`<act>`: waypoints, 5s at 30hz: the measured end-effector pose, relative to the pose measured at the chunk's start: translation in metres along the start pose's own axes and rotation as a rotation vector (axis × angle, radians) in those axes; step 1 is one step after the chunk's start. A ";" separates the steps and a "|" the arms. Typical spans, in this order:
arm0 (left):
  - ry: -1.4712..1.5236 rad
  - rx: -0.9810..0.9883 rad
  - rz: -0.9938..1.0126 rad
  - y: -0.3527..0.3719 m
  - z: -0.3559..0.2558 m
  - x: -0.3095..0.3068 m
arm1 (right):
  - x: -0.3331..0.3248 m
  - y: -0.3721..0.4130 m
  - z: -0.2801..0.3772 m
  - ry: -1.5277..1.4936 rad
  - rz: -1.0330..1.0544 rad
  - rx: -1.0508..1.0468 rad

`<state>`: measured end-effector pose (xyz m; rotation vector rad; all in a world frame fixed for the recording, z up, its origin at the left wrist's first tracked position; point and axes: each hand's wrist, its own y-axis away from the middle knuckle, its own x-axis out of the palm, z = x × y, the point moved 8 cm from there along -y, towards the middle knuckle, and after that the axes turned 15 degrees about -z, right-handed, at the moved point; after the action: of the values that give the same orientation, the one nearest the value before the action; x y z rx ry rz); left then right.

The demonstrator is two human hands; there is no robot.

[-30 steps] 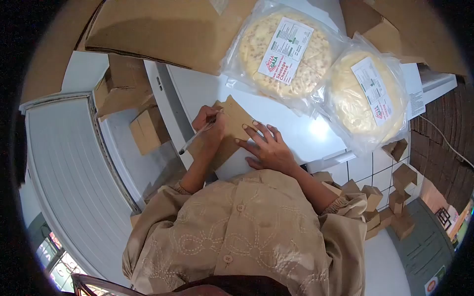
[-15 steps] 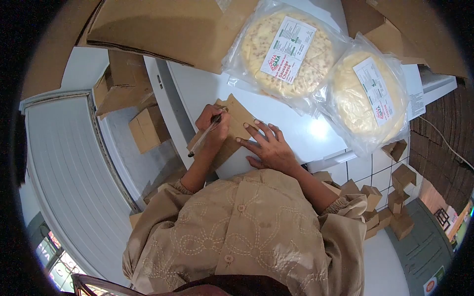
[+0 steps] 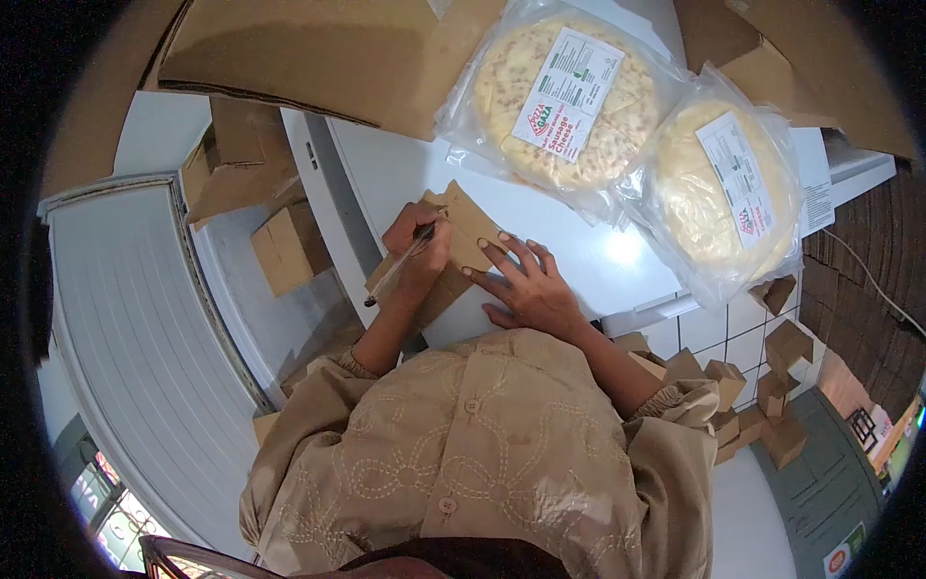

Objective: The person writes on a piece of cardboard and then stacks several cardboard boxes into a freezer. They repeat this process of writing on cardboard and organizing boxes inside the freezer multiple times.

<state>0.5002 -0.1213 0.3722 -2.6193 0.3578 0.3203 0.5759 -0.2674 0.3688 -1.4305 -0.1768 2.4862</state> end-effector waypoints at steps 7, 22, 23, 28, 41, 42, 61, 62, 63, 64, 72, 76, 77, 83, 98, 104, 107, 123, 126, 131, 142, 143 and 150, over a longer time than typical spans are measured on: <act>-0.060 -0.039 0.065 -0.002 -0.006 0.002 | 0.000 0.000 0.000 -0.005 -0.007 0.001; -0.038 0.017 0.010 -0.002 -0.008 0.003 | 0.001 0.001 -0.001 -0.010 0.011 -0.013; -0.055 0.002 0.031 -0.002 -0.008 0.004 | 0.003 0.002 -0.001 -0.008 0.022 -0.004; -0.060 -0.043 0.061 0.004 0.003 0.003 | 0.004 0.002 -0.001 -0.009 0.023 -0.002; -0.072 -0.002 0.086 0.001 -0.004 0.003 | 0.001 0.002 0.000 -0.002 -0.017 -0.014; -0.039 -0.076 0.094 0.001 -0.001 0.002 | 0.000 0.001 0.000 -0.002 -0.020 -0.016; -0.154 0.028 0.098 0.016 -0.010 0.005 | 0.000 0.002 0.000 -0.009 0.022 -0.032; -0.136 0.013 0.114 0.019 -0.007 0.005 | 0.000 0.002 0.000 0.002 0.010 -0.037; -0.116 0.000 0.129 0.018 -0.007 0.006 | 0.000 0.002 0.001 0.014 -0.002 -0.044; -0.116 0.000 0.128 0.018 -0.008 0.006 | 0.000 0.002 0.001 0.015 -0.002 -0.044; -0.064 -0.093 0.174 0.015 -0.020 0.008 | -0.001 0.000 0.001 0.015 0.011 -0.033; -0.088 -0.110 0.169 0.018 -0.011 0.009 | -0.001 0.001 0.001 0.006 0.004 -0.035; -0.083 -0.094 0.175 0.017 -0.013 0.009 | -0.001 0.001 0.001 0.001 0.007 -0.023; -0.054 -0.032 0.165 0.017 -0.016 0.010 | -0.001 0.000 0.001 0.004 -0.011 -0.024; -0.021 0.024 0.142 0.028 0.000 0.013 | 0.000 0.001 -0.001 0.001 -0.008 -0.006; -0.027 0.033 0.121 0.020 -0.015 0.010 | 0.001 0.001 0.000 0.015 -0.010 -0.019; 0.001 0.068 0.113 0.022 -0.016 0.013 | 0.002 0.002 -0.001 0.009 -0.009 -0.018; -0.111 -0.058 0.087 0.024 0.007 0.001 | 0.001 -0.001 0.001 0.010 0.001 -0.011; -0.058 -0.092 -0.012 0.020 0.011 -0.004 | 0.001 -0.001 0.001 -0.007 0.011 -0.009; -0.079 -0.138 0.002 0.018 0.009 -0.003 | 0.000 -0.001 0.002 0.007 0.009 -0.013; 0.335 -0.696 -0.305 0.020 0.045 -0.044 | -0.004 -0.007 0.018 -0.004 0.009 -0.081; 0.317 -0.674 -0.297 0.027 0.038 -0.046 | -0.004 -0.005 0.015 0.018 0.002 -0.031; -0.117 -0.037 -0.199 0.065 -0.010 -0.053 | 0.002 0.010 0.009 0.130 -0.186 -0.087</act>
<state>0.4319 -0.1714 0.3680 -2.6307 0.0511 0.4132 0.5649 -0.2756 0.3693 -1.5291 -0.3779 2.2547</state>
